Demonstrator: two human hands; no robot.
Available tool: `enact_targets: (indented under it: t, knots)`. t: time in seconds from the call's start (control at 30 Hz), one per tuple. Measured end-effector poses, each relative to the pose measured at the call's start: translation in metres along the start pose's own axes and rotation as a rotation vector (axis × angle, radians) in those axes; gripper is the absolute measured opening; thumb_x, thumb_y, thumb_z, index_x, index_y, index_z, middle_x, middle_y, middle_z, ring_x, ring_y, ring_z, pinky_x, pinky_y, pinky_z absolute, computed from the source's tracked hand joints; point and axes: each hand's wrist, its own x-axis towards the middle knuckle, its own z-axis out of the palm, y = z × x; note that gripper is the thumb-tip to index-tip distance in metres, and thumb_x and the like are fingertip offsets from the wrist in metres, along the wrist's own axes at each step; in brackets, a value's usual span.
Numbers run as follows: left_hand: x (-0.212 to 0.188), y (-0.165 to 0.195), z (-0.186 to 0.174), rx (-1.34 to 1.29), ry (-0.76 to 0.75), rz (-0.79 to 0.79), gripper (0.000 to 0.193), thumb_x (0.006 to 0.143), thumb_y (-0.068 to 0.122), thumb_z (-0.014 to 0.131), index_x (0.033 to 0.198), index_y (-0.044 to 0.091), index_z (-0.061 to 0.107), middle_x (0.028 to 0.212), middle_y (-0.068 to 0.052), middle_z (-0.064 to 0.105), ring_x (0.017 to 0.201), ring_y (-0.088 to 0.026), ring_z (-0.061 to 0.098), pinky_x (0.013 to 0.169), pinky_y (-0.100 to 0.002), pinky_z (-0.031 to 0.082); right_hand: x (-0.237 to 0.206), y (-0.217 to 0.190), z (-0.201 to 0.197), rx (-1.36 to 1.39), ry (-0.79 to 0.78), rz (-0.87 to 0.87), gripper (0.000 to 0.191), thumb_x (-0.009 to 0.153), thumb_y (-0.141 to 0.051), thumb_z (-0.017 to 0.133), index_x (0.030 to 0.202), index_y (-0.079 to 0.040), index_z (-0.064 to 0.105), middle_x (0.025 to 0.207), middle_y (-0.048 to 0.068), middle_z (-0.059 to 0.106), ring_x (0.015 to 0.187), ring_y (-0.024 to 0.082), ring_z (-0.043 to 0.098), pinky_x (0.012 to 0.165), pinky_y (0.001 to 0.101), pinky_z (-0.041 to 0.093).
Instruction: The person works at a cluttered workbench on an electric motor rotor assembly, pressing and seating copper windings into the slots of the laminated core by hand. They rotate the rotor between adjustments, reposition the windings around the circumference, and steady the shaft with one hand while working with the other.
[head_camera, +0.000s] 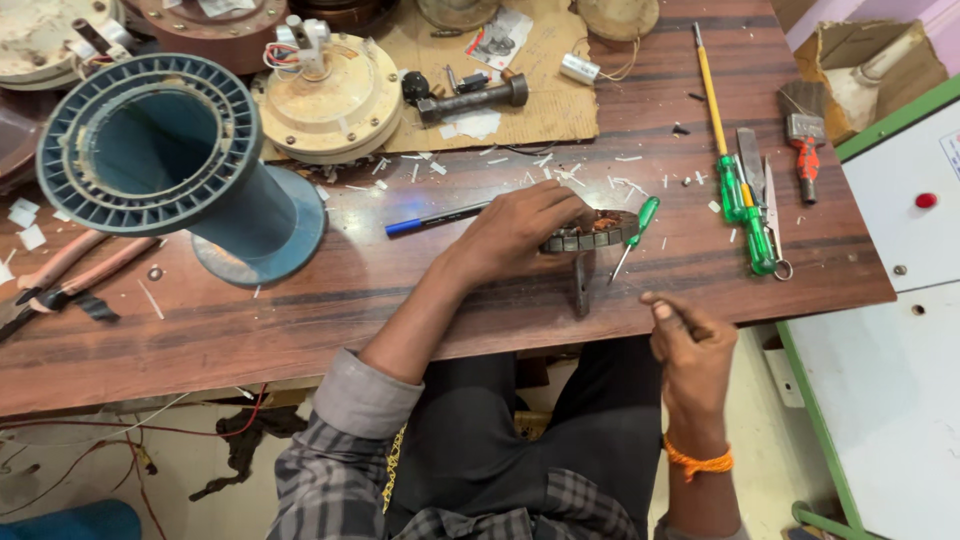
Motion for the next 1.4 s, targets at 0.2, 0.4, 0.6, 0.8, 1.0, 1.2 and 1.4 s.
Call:
enact_targets:
  t: [0.2, 0.4, 0.6, 0.8, 1.0, 1.2, 1.4]
  knots:
    - [0.003, 0.007, -0.012, 0.023, -0.048, -0.011, 0.044, 0.076, 0.019, 0.084, 0.113, 0.008, 0.063, 0.106, -0.007, 0.066, 0.103, -0.031, 0.064, 0.084, -0.043, 0.055, 0.035, -0.047, 0.021, 0.016, -0.122, 0.016, 0.015, 0.1, -0.002, 0.063, 0.104, 0.01, 0.071, 0.063, -0.008, 0.046, 0.051, 0.0, 0.031, 0.047, 0.0238, 0.022]
    - [0.002, 0.01, -0.024, -0.017, -0.099, -0.061, 0.045, 0.075, 0.02, 0.084, 0.114, 0.012, 0.063, 0.108, -0.004, 0.066, 0.104, -0.03, 0.063, 0.083, -0.043, 0.055, 0.055, -0.07, 0.046, -0.186, -0.186, 0.022, 0.018, 0.103, -0.008, 0.067, 0.107, 0.007, 0.075, 0.065, -0.008, 0.047, 0.054, -0.001, 0.032, 0.048, 0.0211, 0.021]
    - [0.0, 0.008, -0.02, 0.071, -0.063, -0.052, 0.045, 0.076, 0.023, 0.084, 0.115, 0.012, 0.062, 0.107, -0.003, 0.065, 0.102, -0.029, 0.064, 0.077, -0.043, 0.055, 0.087, -0.083, 0.055, -0.508, -0.351, -0.183, 0.018, 0.103, -0.014, 0.069, 0.107, 0.001, 0.076, 0.093, 0.004, 0.078, 0.083, 0.006, 0.068, 0.074, 0.0233, 0.053]
    - [-0.001, 0.011, -0.013, 0.254, -0.048, 0.05, 0.048, 0.077, 0.026, 0.083, 0.116, 0.011, 0.059, 0.103, -0.004, 0.062, 0.099, -0.027, 0.064, 0.077, -0.041, 0.056, 0.131, -0.075, 0.069, -0.993, -0.319, -0.252, 0.018, 0.095, -0.019, 0.077, 0.102, -0.003, 0.078, 0.076, 0.017, 0.073, 0.064, 0.016, 0.068, 0.06, 0.0327, 0.05]
    - [-0.001, 0.011, -0.013, 0.276, -0.061, 0.075, 0.047, 0.08, 0.031, 0.083, 0.115, 0.013, 0.06, 0.103, -0.003, 0.062, 0.096, -0.026, 0.063, 0.075, -0.04, 0.054, 0.158, -0.064, 0.083, -1.056, -0.448, -0.265, 0.014, 0.092, -0.019, 0.077, 0.101, -0.008, 0.08, 0.074, 0.018, 0.072, 0.061, 0.026, 0.07, 0.058, 0.0384, 0.053]
    - [-0.007, -0.005, 0.002, -0.248, 0.27, -0.378, 0.047, 0.087, 0.04, 0.082, 0.113, 0.016, 0.051, 0.105, -0.008, 0.07, 0.1, -0.022, 0.069, 0.083, -0.036, 0.058, 0.162, -0.066, 0.098, -1.098, -0.512, -0.595, 0.015, 0.088, -0.022, 0.083, 0.096, -0.01, 0.079, 0.071, 0.016, 0.069, 0.063, 0.032, 0.069, 0.057, 0.0411, 0.052]
    - [0.002, -0.02, 0.026, -1.241, 0.349, -0.808, 0.078, 0.091, 0.025, 0.074, 0.149, 0.022, 0.022, 0.112, -0.015, 0.076, 0.109, -0.02, 0.068, 0.094, -0.041, 0.054, 0.156, -0.071, 0.103, -1.153, -0.419, -0.682, 0.016, 0.091, -0.022, 0.084, 0.095, -0.009, 0.075, 0.065, 0.013, 0.067, 0.059, 0.031, 0.068, 0.055, 0.0413, 0.05]
